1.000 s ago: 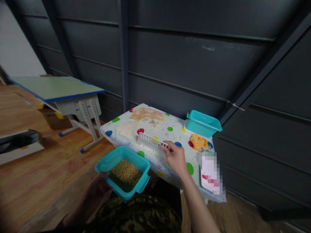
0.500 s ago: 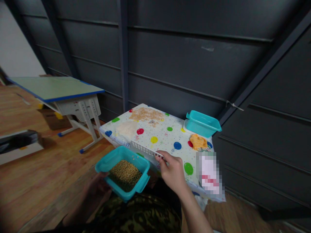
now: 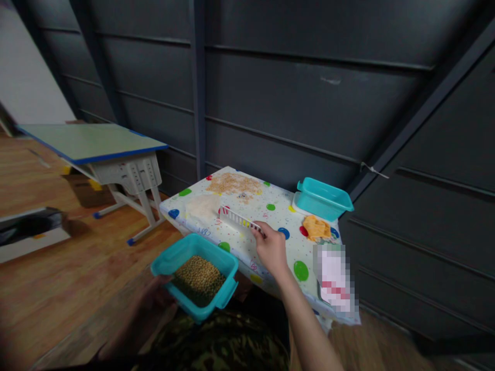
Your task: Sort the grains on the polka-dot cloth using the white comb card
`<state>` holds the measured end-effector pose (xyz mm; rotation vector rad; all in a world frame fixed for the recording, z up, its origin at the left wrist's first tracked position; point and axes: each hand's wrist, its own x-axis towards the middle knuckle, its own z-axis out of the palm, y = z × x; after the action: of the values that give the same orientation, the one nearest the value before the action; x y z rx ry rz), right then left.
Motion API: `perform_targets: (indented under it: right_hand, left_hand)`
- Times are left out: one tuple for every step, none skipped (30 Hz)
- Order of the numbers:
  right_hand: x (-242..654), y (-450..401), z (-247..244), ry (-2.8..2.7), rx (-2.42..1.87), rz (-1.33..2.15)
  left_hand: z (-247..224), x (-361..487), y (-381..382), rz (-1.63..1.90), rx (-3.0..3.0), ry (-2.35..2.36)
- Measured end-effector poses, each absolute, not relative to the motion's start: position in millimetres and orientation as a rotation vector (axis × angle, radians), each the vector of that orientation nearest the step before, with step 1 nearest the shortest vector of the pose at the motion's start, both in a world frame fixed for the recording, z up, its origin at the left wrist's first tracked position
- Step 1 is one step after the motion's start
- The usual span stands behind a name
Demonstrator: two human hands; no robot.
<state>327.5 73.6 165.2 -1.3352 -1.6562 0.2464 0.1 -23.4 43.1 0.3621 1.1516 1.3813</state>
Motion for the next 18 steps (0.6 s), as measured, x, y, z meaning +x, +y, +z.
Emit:
perform_targets:
  right_hand:
    - [328,73,165,-1.675,-1.333,0.252]
    - [329,72,165,-1.694,-1.328,0.253]
    - [330,71,166,-1.715,-1.32,0.253]
    - [330,70,167,-1.735,-1.307,0.252]
    - [330,68,168,-1.751,-1.289,0.248]
    - [329,67,169,-1.763,-1.269,0.243]
    - [329,65,170,-1.77,-1.25,0.236]
    - [327,63,171,-1.774,-1.232,0.229]
    - [325,61,171,-1.778,-1.213,0.223]
    - [323,57,172,-1.781,-1.195,0.218]
    - [321,53,172,-1.786,-1.177,0.215]
    - [319,48,171,-1.792,-1.159,0.213]
    - [316,42,170,-1.797,-1.142,0.211]
    - [314,35,169,-1.801,-1.126,0.208]
    - [312,28,167,-1.801,-1.111,0.204]
    - [310,21,166,-1.8,-1.095,0.198]
    - [308,15,164,-1.797,-1.081,0.193]
    - [306,9,162,-1.794,-1.072,0.191]
  left_hand:
    - [44,0,-23,1.39,0.369,1.151]
    - [44,1,-22,1.395,0.373,1.154]
    - [46,1,-22,1.395,0.371,1.158]
    - [47,2,-22,1.398,0.366,1.162]
    - [49,3,-22,1.401,0.358,1.169]
    - [51,5,-22,1.405,0.348,1.176]
    - [53,6,-22,1.406,0.338,1.184]
    - [55,7,-23,1.407,0.33,1.188]
    - [58,8,-24,1.409,0.327,1.189]
    - [60,8,-24,1.416,0.329,1.185]
    - [61,9,-25,1.423,0.332,1.181]
    - [63,9,-26,1.429,0.338,1.181]
    - [63,9,-27,1.433,0.346,1.184]
    - [62,8,-27,1.437,0.356,1.184]
    - [61,8,-27,1.438,0.367,1.179]
    - [60,7,-28,1.438,0.38,1.166]
    - [57,7,-27,1.436,0.392,1.149]
    - [55,6,-27,1.436,0.4,1.133]
